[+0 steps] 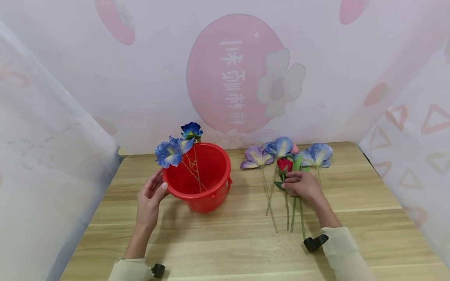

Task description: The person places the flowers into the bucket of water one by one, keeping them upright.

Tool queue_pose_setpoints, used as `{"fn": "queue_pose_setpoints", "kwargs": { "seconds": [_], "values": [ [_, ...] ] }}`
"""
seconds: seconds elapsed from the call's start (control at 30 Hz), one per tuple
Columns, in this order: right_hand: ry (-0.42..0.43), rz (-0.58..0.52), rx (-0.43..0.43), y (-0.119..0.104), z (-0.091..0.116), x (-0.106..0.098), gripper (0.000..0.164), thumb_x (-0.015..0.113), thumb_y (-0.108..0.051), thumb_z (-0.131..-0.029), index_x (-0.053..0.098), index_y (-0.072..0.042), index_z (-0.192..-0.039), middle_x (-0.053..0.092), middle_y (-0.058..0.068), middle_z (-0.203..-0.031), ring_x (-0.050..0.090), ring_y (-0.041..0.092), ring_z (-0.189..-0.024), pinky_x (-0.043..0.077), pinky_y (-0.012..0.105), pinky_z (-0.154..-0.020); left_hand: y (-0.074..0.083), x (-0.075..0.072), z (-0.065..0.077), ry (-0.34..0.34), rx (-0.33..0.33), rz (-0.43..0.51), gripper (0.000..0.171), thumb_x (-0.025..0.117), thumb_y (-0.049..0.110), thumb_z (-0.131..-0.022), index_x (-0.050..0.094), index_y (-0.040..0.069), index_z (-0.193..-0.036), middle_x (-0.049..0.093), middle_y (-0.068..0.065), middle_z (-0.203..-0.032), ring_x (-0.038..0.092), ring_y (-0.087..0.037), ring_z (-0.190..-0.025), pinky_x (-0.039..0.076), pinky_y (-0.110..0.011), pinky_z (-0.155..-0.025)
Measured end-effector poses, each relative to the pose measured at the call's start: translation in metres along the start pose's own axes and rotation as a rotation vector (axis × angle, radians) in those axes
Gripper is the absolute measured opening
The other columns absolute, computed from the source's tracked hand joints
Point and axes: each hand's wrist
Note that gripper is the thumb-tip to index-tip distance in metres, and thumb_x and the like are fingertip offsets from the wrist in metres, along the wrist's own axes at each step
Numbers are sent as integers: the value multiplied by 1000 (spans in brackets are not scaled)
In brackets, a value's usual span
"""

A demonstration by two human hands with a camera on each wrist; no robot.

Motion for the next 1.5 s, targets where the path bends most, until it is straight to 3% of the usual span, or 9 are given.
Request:
{"fn": "queue_pose_setpoints", "kwargs": {
  "seconds": [0.13, 0.4, 0.63, 0.93, 1.27, 1.5],
  "values": [
    [45, 78, 2, 0, -1, 4, 62, 81, -15, -96, 56, 3, -150, 67, 28, -141, 79, 24, -99, 68, 34, -78, 1, 1, 0, 1, 0, 0, 50, 60, 10, -109, 51, 6, -158, 66, 2, -145, 70, -10, -126, 64, -23, -92],
    [88, 77, -13, 1, -3, 11, 56, 80, -6, -94, 60, 3, -145, 69, 28, -135, 78, 19, -92, 67, 34, -74, 1, 1, -1, 2, 6, 4, 50, 60, 10, -109, 51, 6, -158, 67, 4, -144, 70, -9, -125, 64, -23, -91],
    [64, -16, -1, -7, 1, 9, 55, 76, -3, -98, 57, 3, -149, 65, 28, -141, 78, 20, -95, 68, 35, -77, 1, 1, -2, 0, 10, 10, 50, 60, 9, -109, 51, 5, -158, 67, 4, -144, 70, -8, -125, 64, -23, -91],
    [76, -64, -68, -21, 10, 4, 55, 73, -7, -99, 56, -1, -152, 63, 27, -141, 78, 31, -107, 69, 40, -82, 2, 0, -3, -4, 18, 5, 50, 59, 9, -109, 51, 4, -158, 67, 4, -143, 71, -9, -124, 64, -23, -90],
    [147, -112, -119, -34, 17, -1, 56, 69, -4, -101, 53, 2, -154, 61, 31, -144, 77, 13, -95, 68, 34, -82, 0, -3, -2, -14, 23, 20, 50, 58, 7, -109, 51, 4, -158, 67, 3, -143, 71, -11, -123, 64, -23, -91],
    [156, -171, -151, -43, 28, -6, 58, 70, -9, -102, 51, -3, -157, 62, 26, -141, 75, 10, -104, 67, 38, -91, -1, -1, 0, -12, 23, 38, 50, 59, 6, -109, 51, 2, -158, 68, 1, -142, 71, -11, -123, 64, -23, -90]
  ]
}}
Point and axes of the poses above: each hand's wrist, its own z-axis away from the middle knuckle, its own x-axis out of the palm, y = z × x
